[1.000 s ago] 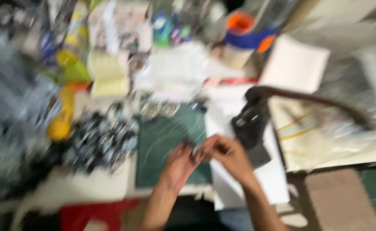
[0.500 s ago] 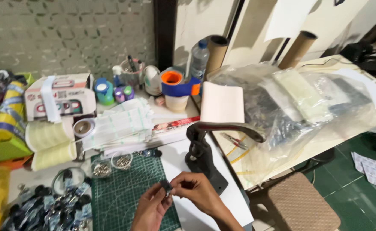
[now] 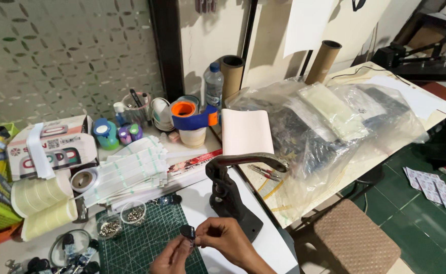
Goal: The person assembles keychains by attaching small metal rings to patterned fabric pieces using a manual press. They repeatedly pick up a fabric piece, thread a metal ring, position it in the press, and operate the lever to secure the ring. Finished keychains are placed on the table.
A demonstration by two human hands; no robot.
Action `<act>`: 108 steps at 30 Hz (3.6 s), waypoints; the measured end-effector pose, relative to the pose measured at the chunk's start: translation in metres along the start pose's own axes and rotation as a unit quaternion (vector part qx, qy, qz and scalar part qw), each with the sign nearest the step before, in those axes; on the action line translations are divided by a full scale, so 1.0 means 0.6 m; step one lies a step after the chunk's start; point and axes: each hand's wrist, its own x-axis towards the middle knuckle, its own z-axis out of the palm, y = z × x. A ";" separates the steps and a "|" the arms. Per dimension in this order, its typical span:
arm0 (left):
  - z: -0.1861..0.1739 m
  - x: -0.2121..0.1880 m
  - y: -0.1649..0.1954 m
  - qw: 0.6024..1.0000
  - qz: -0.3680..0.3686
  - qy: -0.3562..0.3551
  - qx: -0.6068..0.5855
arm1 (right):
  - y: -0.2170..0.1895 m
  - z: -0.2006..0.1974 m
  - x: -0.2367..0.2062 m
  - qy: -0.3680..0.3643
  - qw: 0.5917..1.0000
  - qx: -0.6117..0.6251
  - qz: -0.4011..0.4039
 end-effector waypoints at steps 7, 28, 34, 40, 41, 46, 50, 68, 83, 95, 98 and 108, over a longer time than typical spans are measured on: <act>0.012 -0.001 -0.036 0.988 0.143 -0.019 -0.060 | 0.005 0.013 -0.001 0.036 0.999 0.003 -0.007; -0.006 -0.121 0.163 0.991 0.103 0.039 0.077 | 0.082 0.010 0.037 0.013 0.998 -0.043 0.048; -0.019 -0.135 0.185 0.978 0.196 0.011 0.068 | 0.103 0.009 0.049 0.011 0.997 -0.073 0.021; -0.029 -0.133 0.160 0.985 0.168 -0.021 -0.028 | 0.122 0.006 0.053 -0.012 0.997 -0.074 0.024; -0.030 -0.133 0.157 0.987 0.147 -0.032 -0.050 | 0.122 0.005 0.053 -0.011 0.997 -0.070 0.024; -0.044 -0.131 0.147 0.986 0.159 -0.041 -0.036 | 0.121 0.014 0.050 -0.023 0.996 -0.086 0.028; -0.051 -0.125 0.145 0.983 0.176 -0.045 -0.030 | 0.117 0.022 0.048 -0.044 0.997 -0.060 0.008; -0.068 -0.110 0.135 0.982 0.087 -0.136 -0.099 | 0.128 0.009 0.038 -0.038 0.986 0.066 0.151; -0.037 -0.137 0.142 0.979 0.187 -0.020 0.074 | 0.098 0.034 0.022 -0.006 0.995 -0.050 0.085; -0.028 -0.135 0.125 0.965 0.230 0.047 0.120 | 0.099 0.050 0.018 0.009 0.995 -0.070 0.070; -0.033 -0.126 0.110 0.986 0.144 -0.025 -0.075 | 0.095 0.043 0.019 0.016 0.993 -0.096 0.073; -0.025 -0.139 0.134 0.992 0.105 -0.030 -0.070 | 0.068 0.037 0.000 -0.010 0.998 -0.022 0.052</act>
